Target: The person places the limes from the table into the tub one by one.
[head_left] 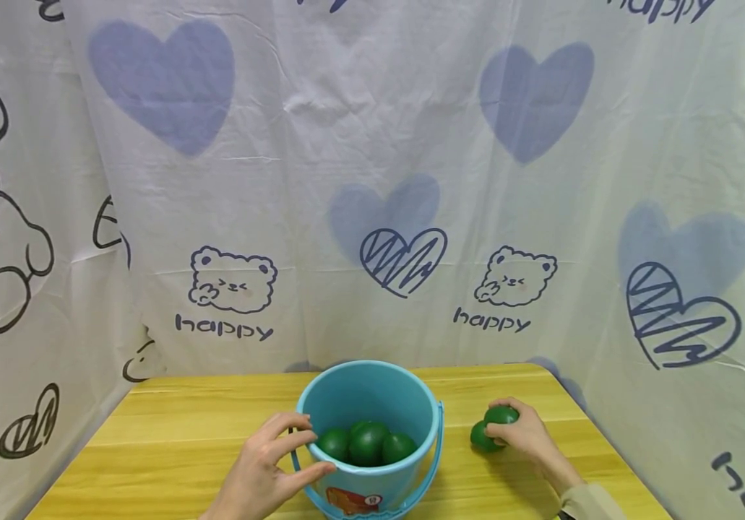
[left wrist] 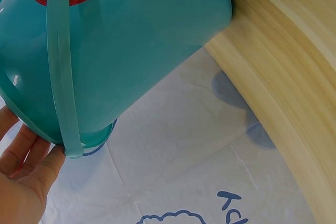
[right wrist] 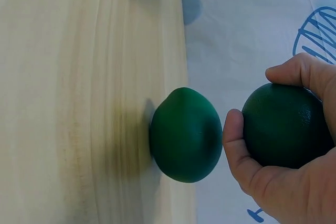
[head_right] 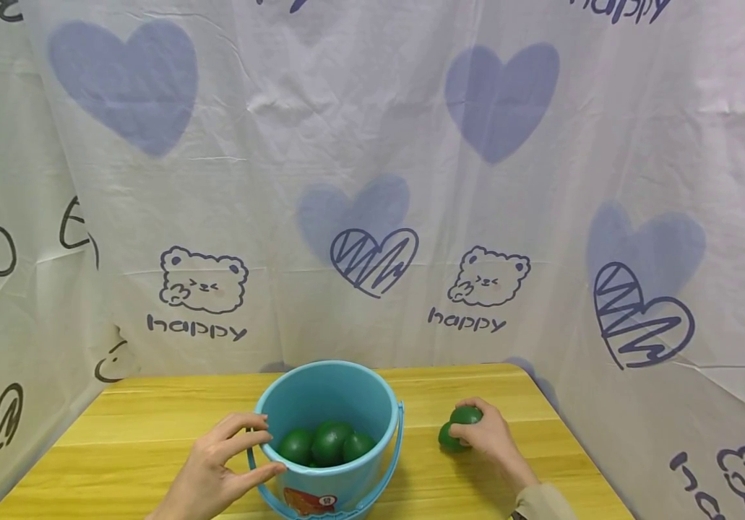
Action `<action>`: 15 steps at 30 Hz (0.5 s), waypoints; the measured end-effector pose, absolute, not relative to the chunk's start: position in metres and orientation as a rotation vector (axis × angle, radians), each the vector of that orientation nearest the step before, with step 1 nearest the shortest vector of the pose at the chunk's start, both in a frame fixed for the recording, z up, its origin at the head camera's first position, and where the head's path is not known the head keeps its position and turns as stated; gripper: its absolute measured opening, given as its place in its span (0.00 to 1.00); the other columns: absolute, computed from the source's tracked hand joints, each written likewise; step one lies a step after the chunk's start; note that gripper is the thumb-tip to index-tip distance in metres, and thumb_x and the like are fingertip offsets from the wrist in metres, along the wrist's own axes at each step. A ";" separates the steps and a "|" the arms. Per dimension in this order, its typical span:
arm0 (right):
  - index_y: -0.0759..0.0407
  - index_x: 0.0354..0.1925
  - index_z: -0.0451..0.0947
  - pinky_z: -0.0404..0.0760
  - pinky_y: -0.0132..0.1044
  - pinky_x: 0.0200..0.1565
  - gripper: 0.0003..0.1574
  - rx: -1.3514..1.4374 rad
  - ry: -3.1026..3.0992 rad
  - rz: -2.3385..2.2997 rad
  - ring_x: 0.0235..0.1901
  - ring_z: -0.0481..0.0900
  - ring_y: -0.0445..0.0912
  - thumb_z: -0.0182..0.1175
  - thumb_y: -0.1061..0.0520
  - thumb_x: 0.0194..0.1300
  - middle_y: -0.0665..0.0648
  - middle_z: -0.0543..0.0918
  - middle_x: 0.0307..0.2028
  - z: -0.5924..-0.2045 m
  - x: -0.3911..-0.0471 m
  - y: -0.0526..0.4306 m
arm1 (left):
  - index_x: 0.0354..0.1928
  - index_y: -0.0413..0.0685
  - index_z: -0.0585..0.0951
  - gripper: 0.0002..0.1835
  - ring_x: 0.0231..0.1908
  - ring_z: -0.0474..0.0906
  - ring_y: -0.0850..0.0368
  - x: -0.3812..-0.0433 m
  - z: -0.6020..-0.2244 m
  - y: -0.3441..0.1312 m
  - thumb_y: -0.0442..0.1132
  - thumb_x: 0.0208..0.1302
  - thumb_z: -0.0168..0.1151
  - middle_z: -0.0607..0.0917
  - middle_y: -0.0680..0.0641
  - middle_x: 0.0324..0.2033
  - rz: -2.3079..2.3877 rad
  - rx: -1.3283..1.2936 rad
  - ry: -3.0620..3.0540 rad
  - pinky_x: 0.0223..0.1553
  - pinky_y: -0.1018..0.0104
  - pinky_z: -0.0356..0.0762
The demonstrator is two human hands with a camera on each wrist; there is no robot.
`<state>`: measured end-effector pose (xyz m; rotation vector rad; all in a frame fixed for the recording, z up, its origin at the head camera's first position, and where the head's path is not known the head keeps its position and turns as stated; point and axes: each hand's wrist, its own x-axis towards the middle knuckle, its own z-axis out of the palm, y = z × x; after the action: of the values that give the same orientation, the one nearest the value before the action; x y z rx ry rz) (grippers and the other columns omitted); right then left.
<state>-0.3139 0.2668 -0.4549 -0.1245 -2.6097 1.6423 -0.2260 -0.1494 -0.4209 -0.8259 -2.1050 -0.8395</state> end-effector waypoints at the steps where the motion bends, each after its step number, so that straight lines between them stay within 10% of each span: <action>1: 0.66 0.55 0.74 0.87 0.42 0.38 0.31 -0.118 -2.607 1.640 0.43 0.79 0.55 0.68 0.65 0.51 0.70 0.76 0.51 -0.454 -0.313 0.267 | 0.38 0.60 0.86 0.17 0.44 0.77 0.64 -0.226 -0.421 -0.149 0.53 0.46 0.78 0.79 0.64 0.44 -0.840 -0.824 -2.108 0.43 0.62 0.87; 15: 0.66 0.57 0.72 0.87 0.45 0.40 0.33 -0.159 -2.610 1.685 0.44 0.78 0.56 0.66 0.65 0.52 0.72 0.74 0.51 -0.447 -0.313 0.267 | 0.39 0.61 0.86 0.17 0.44 0.76 0.65 -0.225 -0.421 -0.149 0.53 0.46 0.78 0.78 0.65 0.44 -0.854 -0.813 -2.122 0.43 0.62 0.87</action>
<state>-0.3129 0.2666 -0.4473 -0.1593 -2.6095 1.6854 -0.2252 -0.1489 -0.4206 -0.8134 -2.1218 -0.8540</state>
